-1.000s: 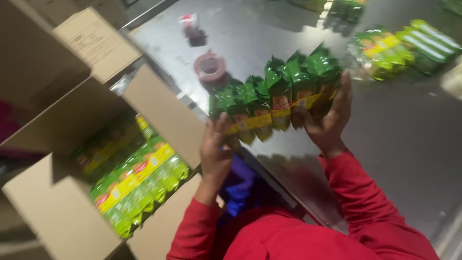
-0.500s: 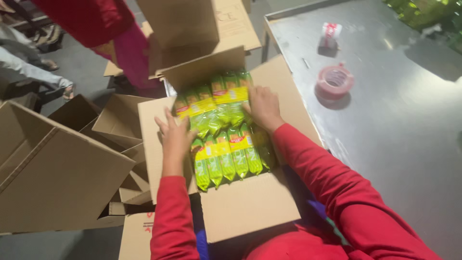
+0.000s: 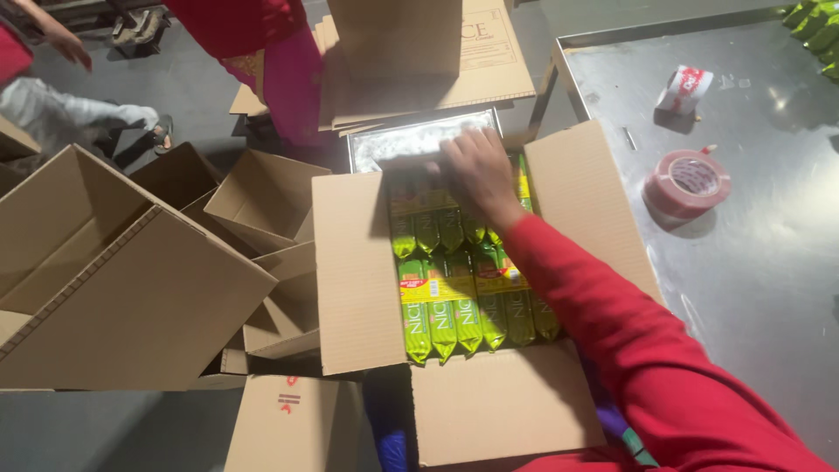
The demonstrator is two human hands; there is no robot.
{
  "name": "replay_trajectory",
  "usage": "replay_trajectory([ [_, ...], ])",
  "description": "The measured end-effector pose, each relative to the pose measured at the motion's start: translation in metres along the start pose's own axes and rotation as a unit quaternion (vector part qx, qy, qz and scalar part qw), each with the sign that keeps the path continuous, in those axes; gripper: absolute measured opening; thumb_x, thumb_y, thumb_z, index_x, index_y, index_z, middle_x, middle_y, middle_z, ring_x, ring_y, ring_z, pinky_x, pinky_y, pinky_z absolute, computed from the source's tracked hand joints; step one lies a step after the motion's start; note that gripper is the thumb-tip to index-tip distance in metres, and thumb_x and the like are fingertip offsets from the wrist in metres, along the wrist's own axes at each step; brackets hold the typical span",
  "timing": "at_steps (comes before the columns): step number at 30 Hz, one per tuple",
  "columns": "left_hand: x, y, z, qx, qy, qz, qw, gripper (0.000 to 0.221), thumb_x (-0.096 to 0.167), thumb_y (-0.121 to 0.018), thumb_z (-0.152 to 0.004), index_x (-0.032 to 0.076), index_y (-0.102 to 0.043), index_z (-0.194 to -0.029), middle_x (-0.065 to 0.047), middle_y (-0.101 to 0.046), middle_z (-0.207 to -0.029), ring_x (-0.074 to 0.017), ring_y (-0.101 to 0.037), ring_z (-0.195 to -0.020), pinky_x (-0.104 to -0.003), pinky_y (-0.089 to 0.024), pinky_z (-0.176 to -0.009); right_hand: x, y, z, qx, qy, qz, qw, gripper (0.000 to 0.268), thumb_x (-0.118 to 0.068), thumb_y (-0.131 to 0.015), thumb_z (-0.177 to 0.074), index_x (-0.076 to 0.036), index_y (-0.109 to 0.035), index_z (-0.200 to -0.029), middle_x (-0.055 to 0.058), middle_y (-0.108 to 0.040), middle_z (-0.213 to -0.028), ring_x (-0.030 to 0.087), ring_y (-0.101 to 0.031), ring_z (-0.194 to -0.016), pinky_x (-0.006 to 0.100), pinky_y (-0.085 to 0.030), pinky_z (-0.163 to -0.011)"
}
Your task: The person seals cardboard boxes with tape and then places stacks of green snack packages into another box.
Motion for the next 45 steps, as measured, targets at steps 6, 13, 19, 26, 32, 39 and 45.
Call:
replay_trajectory([
  [6, 0.116, -0.055, 0.012, -0.119, -0.354, 0.024, 0.927, 0.038, 0.009, -0.072, -0.089, 0.005, -0.067, -0.126, -0.014, -0.070, -0.120, -0.0349, -0.064, -0.114, -0.051, -0.043, -0.104, -0.031, 0.022, 0.087, 0.080, 0.197, -0.062, 0.975, 0.048, -0.039, -0.065, -0.087, -0.002, -0.063, -0.117, 0.018, -0.069, -0.121, 0.035, -0.067, -0.112, 0.044, -0.052, -0.089],
  [13, 0.201, -0.095, -0.128, -0.151, -0.274, -0.114, 0.943, 0.049, 0.010, -0.076, -0.076, 0.005, -0.067, -0.123, -0.015, -0.068, -0.113, -0.0379, -0.060, -0.106, -0.052, -0.045, -0.094, -0.004, -0.032, 0.053, -0.351, 0.023, -0.039, 0.935, 0.050, -0.054, -0.046, -0.104, -0.015, -0.071, -0.123, 0.010, -0.072, -0.126, 0.032, -0.069, -0.111, 0.047, -0.051, -0.099],
  [19, 0.065, -0.061, -0.013, -0.065, -0.296, 0.160, 0.940, 0.027, -0.007, -0.073, -0.077, 0.014, -0.077, -0.095, -0.010, -0.075, -0.097, -0.0232, -0.077, -0.093, -0.035, -0.063, -0.086, -0.032, -0.018, 0.120, -0.081, -0.016, -0.127, 0.988, 0.055, -0.034, -0.046, -0.105, -0.001, -0.046, -0.148, 0.020, -0.040, -0.160, 0.036, -0.033, -0.151, 0.053, -0.024, -0.122],
  [26, -0.011, -0.080, -0.151, 0.040, -0.080, 0.067, 0.994, 0.034, 0.007, -0.057, -0.092, 0.003, -0.061, -0.126, -0.011, -0.058, -0.123, -0.0221, -0.051, -0.111, -0.046, -0.038, -0.094, -0.026, -0.018, 0.121, -0.033, -0.015, -0.149, 0.988, 0.049, -0.029, -0.044, -0.106, -0.001, -0.048, -0.146, 0.020, -0.044, -0.157, 0.036, -0.036, -0.149, 0.052, -0.025, -0.122],
  [32, 0.189, -0.147, -0.261, -0.185, -0.318, -0.279, 0.887, 0.050, 0.027, -0.039, -0.102, 0.013, -0.040, -0.150, -0.004, -0.032, -0.157, -0.0219, -0.024, -0.144, -0.057, -0.009, -0.115, -0.005, -0.041, 0.127, -0.028, -0.103, -0.303, 0.947, 0.044, -0.023, -0.043, -0.107, -0.005, -0.049, -0.146, 0.017, -0.055, -0.150, 0.036, -0.046, -0.149, 0.047, -0.031, -0.124],
  [39, 0.188, -0.152, -0.253, -0.212, -0.294, -0.305, 0.880, 0.057, 0.039, -0.033, -0.106, 0.018, -0.035, -0.159, -0.001, -0.027, -0.168, -0.0241, -0.018, -0.156, -0.063, -0.001, -0.122, 0.141, 0.062, 0.181, 0.131, -0.268, -0.075, 0.952, 0.082, -0.023, -0.076, -0.083, 0.005, -0.037, -0.150, 0.030, -0.039, -0.153, 0.045, -0.034, -0.144, 0.052, -0.023, -0.120],
  [45, 0.192, -0.157, -0.258, -0.198, -0.301, -0.294, 0.885, 0.056, 0.037, -0.033, -0.107, 0.017, -0.036, -0.159, -0.002, -0.028, -0.168, -0.0244, -0.018, -0.155, -0.062, -0.001, -0.122, 0.066, 0.066, 0.202, -0.122, -0.199, -0.373, 0.898, 0.080, -0.028, -0.067, -0.093, -0.003, -0.028, -0.159, 0.028, -0.043, -0.156, 0.039, -0.045, -0.143, 0.043, -0.036, -0.113],
])
Point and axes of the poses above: each hand's wrist, its own z-axis away from the middle knuckle, its own y-axis out of the back of the hand, x = y × z, the point moved 7 cm from there along -z, towards the middle knuckle
